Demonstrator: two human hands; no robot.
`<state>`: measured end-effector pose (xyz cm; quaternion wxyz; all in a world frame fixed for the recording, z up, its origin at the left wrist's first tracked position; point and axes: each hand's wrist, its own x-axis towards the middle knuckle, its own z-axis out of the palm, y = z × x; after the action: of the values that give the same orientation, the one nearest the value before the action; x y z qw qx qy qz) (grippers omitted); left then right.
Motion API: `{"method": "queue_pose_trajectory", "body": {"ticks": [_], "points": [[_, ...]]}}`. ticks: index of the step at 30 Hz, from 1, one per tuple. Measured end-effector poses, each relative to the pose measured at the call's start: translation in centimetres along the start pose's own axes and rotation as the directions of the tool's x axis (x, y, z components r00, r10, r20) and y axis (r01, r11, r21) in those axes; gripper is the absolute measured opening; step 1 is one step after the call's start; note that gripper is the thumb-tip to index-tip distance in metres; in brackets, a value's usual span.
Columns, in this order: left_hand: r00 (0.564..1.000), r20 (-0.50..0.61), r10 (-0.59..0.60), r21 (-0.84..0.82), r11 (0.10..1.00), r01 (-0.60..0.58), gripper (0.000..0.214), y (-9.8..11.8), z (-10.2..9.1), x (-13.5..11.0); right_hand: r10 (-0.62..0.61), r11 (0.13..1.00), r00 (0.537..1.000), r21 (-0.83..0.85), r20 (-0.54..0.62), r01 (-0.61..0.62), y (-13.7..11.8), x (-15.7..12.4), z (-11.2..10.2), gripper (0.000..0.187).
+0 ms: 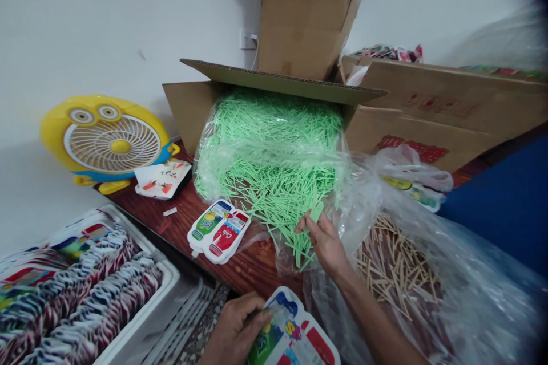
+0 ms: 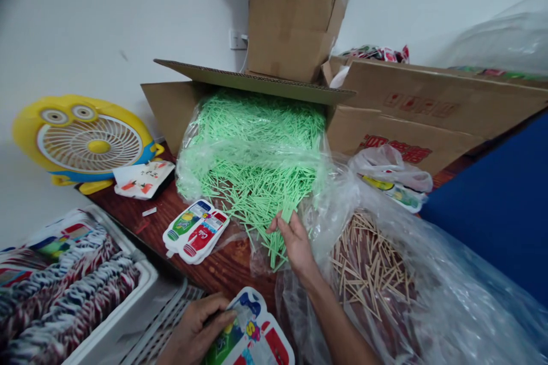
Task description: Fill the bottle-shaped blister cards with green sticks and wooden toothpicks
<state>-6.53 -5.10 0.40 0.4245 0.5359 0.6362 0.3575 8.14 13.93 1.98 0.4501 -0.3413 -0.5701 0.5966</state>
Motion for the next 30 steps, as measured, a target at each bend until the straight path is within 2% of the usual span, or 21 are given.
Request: {"method": "queue_pose_trajectory", "body": {"ticks": [2,5,7,10,14,18,20,24,26,28,30], "points": [[1.000,-0.011,-0.013,-0.014,1.000,0.013,0.033,0.0,0.0,-0.1,-0.004,0.996,1.000,-0.089,-0.026,0.001,1.4,-2.1,-0.6,0.016],[1.000,-0.001,-0.016,-0.043,0.999,0.016,0.034,0.2,0.2,-0.2,0.068,0.978,0.996,-0.192,-0.053,-0.077,3.3,-4.3,-1.5,0.014],[1.000,0.019,-0.018,-0.056,0.998,0.019,0.034,0.4,0.3,-0.2,0.107,0.958,0.993,-0.260,-0.058,-0.119,4.0,-4.9,-1.8,0.013],[0.999,0.036,-0.028,-0.055,0.998,0.030,0.035,0.8,0.4,-0.1,0.098,0.942,0.994,-0.318,-0.049,-0.109,3.9,-5.0,-1.9,0.015],[0.999,0.038,-0.030,-0.044,0.998,0.032,0.035,1.0,0.5,-0.1,0.051,0.958,0.997,-0.279,-0.054,-0.064,3.2,-4.9,-1.6,0.017],[0.999,0.011,-0.030,-0.041,0.999,0.031,0.034,0.7,0.5,0.0,0.075,0.945,0.997,-0.318,-0.003,-0.072,3.5,-5.1,-1.5,0.020],[0.999,-0.002,-0.042,-0.065,0.997,0.042,0.034,0.6,0.4,0.1,0.086,0.948,0.996,-0.306,-0.024,-0.089,3.6,-5.1,-1.6,0.024],[0.995,-0.027,-0.095,-0.141,0.986,0.090,0.033,0.4,0.1,0.2,0.082,0.989,0.984,-0.109,-0.161,-0.100,2.9,-4.4,-2.1,0.024],[0.993,-0.035,-0.111,-0.160,0.982,0.104,0.033,0.5,-0.1,0.1,0.093,0.995,0.978,-0.010,-0.185,-0.096,2.3,-3.7,-2.6,0.025],[0.993,-0.034,-0.113,-0.161,0.981,0.106,0.033,0.6,-0.1,0.1,0.081,0.996,0.981,-0.026,-0.175,-0.087,2.0,-3.2,-3.2,0.027],[0.993,-0.028,-0.111,-0.155,0.982,0.106,0.033,0.6,0.0,0.0,0.075,0.988,0.987,-0.120,-0.143,-0.093,2.0,-2.8,-3.7,0.030]]}}
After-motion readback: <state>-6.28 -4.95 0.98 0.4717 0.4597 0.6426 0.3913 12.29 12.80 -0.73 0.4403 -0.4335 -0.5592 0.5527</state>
